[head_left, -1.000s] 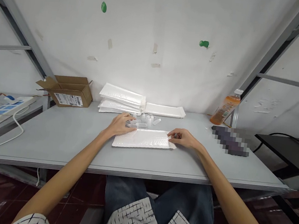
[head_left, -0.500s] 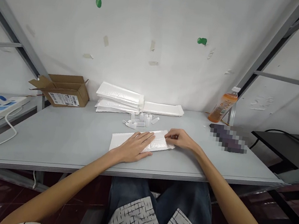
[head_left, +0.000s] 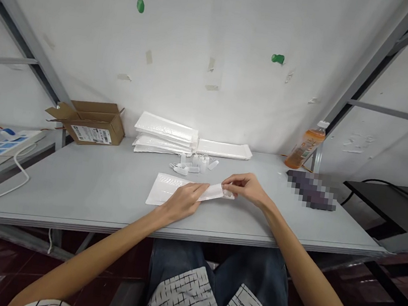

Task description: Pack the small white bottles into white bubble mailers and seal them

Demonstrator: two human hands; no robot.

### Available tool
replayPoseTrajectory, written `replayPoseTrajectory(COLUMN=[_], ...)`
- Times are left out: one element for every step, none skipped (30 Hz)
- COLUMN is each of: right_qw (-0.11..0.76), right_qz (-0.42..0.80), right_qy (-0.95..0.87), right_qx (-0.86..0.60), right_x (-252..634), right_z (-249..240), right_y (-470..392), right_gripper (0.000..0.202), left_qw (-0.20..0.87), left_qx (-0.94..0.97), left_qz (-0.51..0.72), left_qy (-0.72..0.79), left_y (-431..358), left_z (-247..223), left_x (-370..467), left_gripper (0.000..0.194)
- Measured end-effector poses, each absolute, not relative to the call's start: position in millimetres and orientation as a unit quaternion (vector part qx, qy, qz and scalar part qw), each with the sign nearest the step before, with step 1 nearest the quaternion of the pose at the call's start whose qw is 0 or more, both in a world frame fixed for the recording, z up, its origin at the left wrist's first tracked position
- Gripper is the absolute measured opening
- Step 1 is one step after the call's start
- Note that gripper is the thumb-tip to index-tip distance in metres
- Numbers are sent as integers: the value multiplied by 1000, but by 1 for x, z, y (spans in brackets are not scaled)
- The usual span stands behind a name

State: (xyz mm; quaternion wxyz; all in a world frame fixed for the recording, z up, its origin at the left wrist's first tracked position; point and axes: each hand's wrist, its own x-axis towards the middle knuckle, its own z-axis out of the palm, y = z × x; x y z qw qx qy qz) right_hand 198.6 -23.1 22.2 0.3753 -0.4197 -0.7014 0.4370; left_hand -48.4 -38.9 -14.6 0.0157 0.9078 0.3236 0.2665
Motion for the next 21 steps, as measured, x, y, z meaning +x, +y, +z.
replayPoseTrajectory(right_qw=[419, 460, 492, 510, 513, 505, 490, 470, 451, 434, 423, 419, 420, 426, 435, 445, 452, 456, 458, 458, 457], right_qz=[420, 403, 388, 379, 376, 376, 378, 384, 393, 406, 421, 436, 448, 454, 452, 447, 441, 437, 436, 440, 447], right_qy=[-685, -669, -655, -645, -643, -645, -651, -659, -668, -676, -681, -683, -685, -686, -687, -689, -691, -695, -698, -700, -701], right_qx=[-422, -423, -423, -424, -427, -433, -439, -444, -443, -437, -425, -409, -391, -377, -367, -359, -352, -345, -337, -327, -316], right_x=[202, 205, 208, 210, 211, 211, 210, 208, 206, 203, 200, 197, 194, 191, 188, 185, 182, 179, 176, 172, 169], right_z=[25, 27, 29, 29, 30, 29, 29, 29, 30, 31, 32, 34, 37, 41, 45, 49, 52, 56, 59, 62, 64], right_y=[-23, -22, -22, -21, -20, -20, -20, -21, -23, -25, -27, -30, -33, -35, -38, -40, -41, -41, -42, -41, -41], right_gripper=[21, 21, 22, 24, 25, 27, 29, 31, 33, 35, 36, 36, 35, 34, 32, 30, 28, 27, 26, 26, 26], left_qw=[18, 21, 24, 28, 30, 31, 29, 23, 14, 4, -5, -12, -15, -17, -20, -26, -34, -46, -59, -71, -83], left_qx=[902, 895, 888, 882, 876, 871, 867, 862, 858, 855, 856, 860, 865, 871, 876, 878, 879, 878, 876, 875, 874], left_qz=[291, 316, 339, 359, 375, 389, 400, 412, 422, 430, 434, 432, 429, 424, 419, 415, 411, 407, 403, 397, 391], left_qy=[320, 315, 310, 306, 301, 298, 296, 294, 293, 289, 283, 272, 259, 247, 239, 236, 240, 249, 259, 269, 276], left_y=[-38, -36, -35, -33, -32, -31, -30, -30, -30, -31, -32, -34, -36, -38, -39, -40, -41, -41, -41, -40, -39], left_z=[-15, -14, -13, -12, -10, -7, -5, -3, -1, 1, 2, 4, 4, 5, 6, 6, 7, 8, 9, 10, 10], left_x=[-51, -53, -56, -58, -60, -61, -62, -63, -63, -63, -63, -64, -65, -66, -67, -69, -72, -74, -76, -79, -81], left_gripper=[55, 54, 53, 52, 51, 49, 48, 48, 48, 48, 50, 53, 57, 62, 66, 71, 74, 77, 80, 83, 85])
